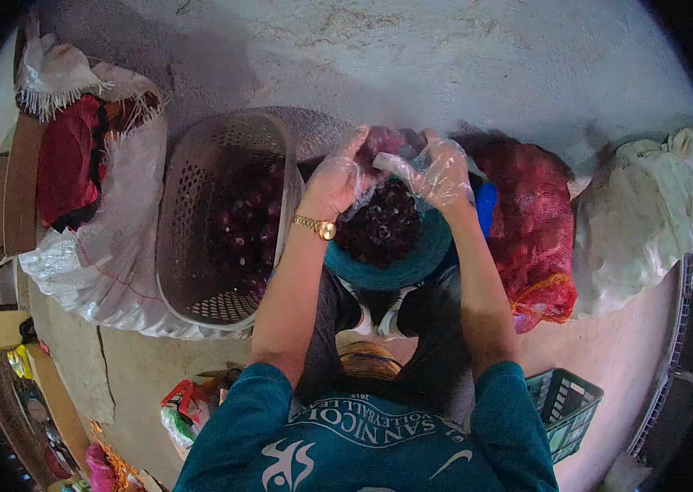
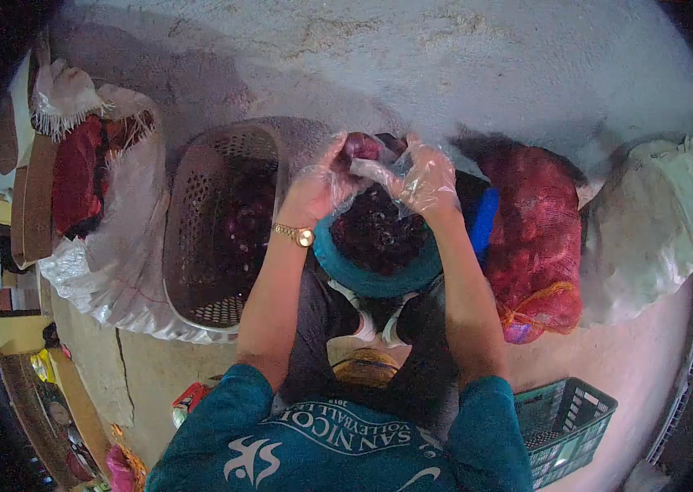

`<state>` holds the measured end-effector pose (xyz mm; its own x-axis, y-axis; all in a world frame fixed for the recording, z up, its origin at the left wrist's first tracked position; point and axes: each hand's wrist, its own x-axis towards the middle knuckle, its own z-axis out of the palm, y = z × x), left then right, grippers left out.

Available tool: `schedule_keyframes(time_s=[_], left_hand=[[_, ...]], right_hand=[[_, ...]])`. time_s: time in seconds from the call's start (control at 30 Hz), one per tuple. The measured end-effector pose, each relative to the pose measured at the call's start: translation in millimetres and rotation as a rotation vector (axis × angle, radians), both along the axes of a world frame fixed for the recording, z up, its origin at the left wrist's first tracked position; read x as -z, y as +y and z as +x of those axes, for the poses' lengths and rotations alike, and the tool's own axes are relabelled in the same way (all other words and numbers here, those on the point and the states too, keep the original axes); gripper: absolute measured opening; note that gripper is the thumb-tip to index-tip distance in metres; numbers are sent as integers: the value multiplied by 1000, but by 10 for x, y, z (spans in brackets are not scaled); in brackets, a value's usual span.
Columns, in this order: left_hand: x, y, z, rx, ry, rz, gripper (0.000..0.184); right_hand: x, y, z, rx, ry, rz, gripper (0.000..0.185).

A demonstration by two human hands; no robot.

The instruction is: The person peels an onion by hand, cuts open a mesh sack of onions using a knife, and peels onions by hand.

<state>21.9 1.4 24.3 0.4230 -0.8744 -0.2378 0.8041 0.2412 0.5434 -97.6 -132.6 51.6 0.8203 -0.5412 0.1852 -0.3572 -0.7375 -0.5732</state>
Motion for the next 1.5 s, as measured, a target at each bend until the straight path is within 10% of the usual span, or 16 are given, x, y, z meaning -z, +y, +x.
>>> schedule_keyframes(time_s=[1.07, 1.5], left_hand=[[121, 93, 136, -330, -11, 112, 23], [175, 41, 158, -294, -57, -18, 19]], right_hand=[[140, -36, -91, -313, 267, -207, 35], [-54, 14, -25, -44, 228, -175, 81]])
